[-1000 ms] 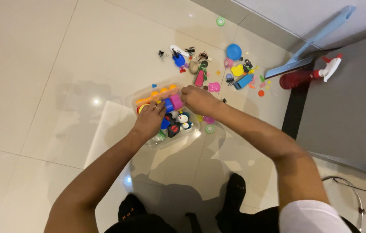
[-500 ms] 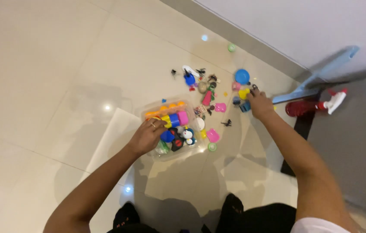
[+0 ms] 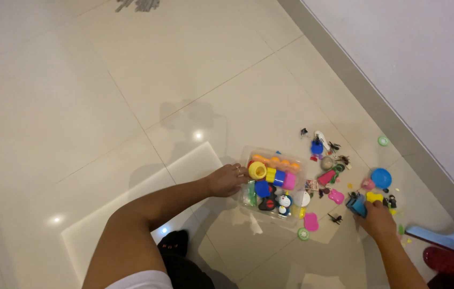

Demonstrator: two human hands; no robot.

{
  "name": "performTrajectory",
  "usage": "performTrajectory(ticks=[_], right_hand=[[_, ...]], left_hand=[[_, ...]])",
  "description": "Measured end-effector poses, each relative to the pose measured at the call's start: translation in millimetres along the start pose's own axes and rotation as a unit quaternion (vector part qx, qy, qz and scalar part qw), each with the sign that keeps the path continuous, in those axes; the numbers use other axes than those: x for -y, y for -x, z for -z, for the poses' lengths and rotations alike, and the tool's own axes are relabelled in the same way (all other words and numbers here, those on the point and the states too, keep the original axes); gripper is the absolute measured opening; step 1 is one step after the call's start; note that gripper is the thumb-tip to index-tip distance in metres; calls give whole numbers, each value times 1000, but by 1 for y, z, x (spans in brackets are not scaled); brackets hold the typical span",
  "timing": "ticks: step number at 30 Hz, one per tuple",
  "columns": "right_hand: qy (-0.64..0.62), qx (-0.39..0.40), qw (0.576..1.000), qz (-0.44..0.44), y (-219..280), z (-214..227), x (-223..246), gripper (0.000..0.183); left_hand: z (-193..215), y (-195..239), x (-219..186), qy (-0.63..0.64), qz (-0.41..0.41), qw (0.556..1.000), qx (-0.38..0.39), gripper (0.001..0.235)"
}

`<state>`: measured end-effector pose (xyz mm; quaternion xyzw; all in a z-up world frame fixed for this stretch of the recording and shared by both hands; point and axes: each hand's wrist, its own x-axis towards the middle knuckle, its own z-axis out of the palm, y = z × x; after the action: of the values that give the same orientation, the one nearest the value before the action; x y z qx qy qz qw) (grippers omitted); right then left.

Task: The recorder picks up various small toys and objects from the floor and places them into a clear plastic storage bin.

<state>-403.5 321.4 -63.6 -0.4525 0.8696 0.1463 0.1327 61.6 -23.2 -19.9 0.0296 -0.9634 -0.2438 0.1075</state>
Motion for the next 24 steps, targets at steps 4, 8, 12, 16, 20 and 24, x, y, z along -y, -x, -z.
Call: performTrajectory(ticks=[4,8,12,16,20,24], right_hand=[[-32,19,999,-2,-2,30,33,65],[-72,-46,996,22,-3,51,56,59],[-97,-134,985,47,-15,50,59,52],[-157,-63,986,-3,-18,58,78,52],[-462,32,886,17,-4,50,106,40],[-606,181,773,59,17,35,123,34]], left_hand=[[2,17,-3,15,-13,998,52,36],[2,22,-3,66,-16,993,97,37],[-10,23,0,57,-31,988,137,40],[-24,23,10,116,-65,982,135,38],[-52,17,25,132,-80,978,140,32],[-55,16,30,148,-99,979,97,24]])
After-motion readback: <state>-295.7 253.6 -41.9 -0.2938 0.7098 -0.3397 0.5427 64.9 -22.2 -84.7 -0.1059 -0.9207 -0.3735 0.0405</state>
